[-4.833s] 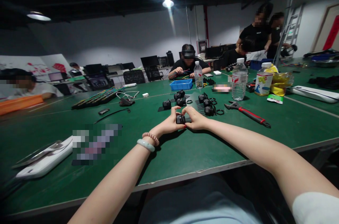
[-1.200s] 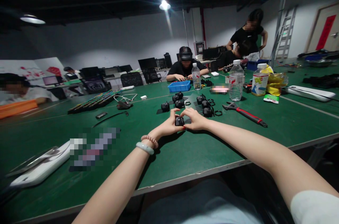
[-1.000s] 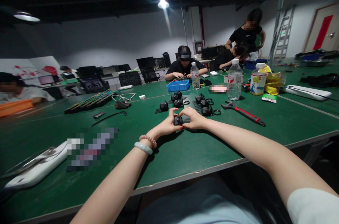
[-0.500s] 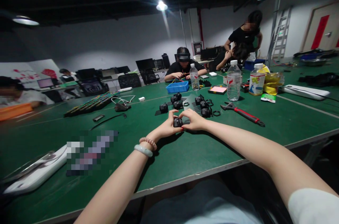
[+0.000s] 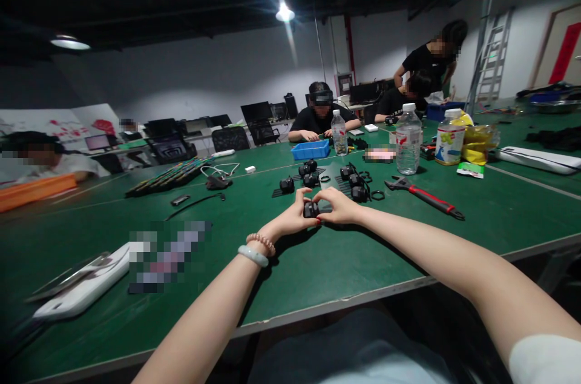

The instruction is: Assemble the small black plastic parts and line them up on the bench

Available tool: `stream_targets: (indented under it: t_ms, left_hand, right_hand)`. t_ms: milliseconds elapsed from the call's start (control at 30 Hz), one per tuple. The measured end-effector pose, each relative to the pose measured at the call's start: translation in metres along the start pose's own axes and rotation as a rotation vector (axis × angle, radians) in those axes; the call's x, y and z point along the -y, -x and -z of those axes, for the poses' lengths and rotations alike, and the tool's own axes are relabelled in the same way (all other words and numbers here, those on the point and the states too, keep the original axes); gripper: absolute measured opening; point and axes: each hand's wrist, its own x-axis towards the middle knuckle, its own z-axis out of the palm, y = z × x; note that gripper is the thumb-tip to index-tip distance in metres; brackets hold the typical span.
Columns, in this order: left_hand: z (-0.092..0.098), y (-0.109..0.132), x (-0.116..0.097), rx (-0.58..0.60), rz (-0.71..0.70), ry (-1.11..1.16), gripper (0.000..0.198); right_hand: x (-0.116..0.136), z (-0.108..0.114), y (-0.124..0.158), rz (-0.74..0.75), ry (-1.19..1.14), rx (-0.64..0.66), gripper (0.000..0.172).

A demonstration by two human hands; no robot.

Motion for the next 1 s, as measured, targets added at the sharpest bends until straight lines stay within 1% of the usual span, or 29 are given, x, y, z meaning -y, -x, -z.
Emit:
stream_targets:
  t_ms: [267, 600, 1000]
  left_hand:
    - [-0.0006, 0.0024, -0.0025, -0.002, 0.000, -0.013, 0.072]
    - [-0.0005, 0.0012, -0.0035, 0.006, 0.012, 0.000, 0.071]
    - [0.0015, -0.0005, -0.0024, 0.001, 0.025, 0.002, 0.071]
  right_hand:
    - [-0.0004, -0.0022, 0.0012, 0.002, -0.001, 0.002, 0.035]
    - [0.0030, 0.0031, -0.0005, 0.003, 0.010, 0.030, 0.034]
    - [0.0005, 0.0032, -0.0010, -0.007, 0.002, 0.041, 0.034]
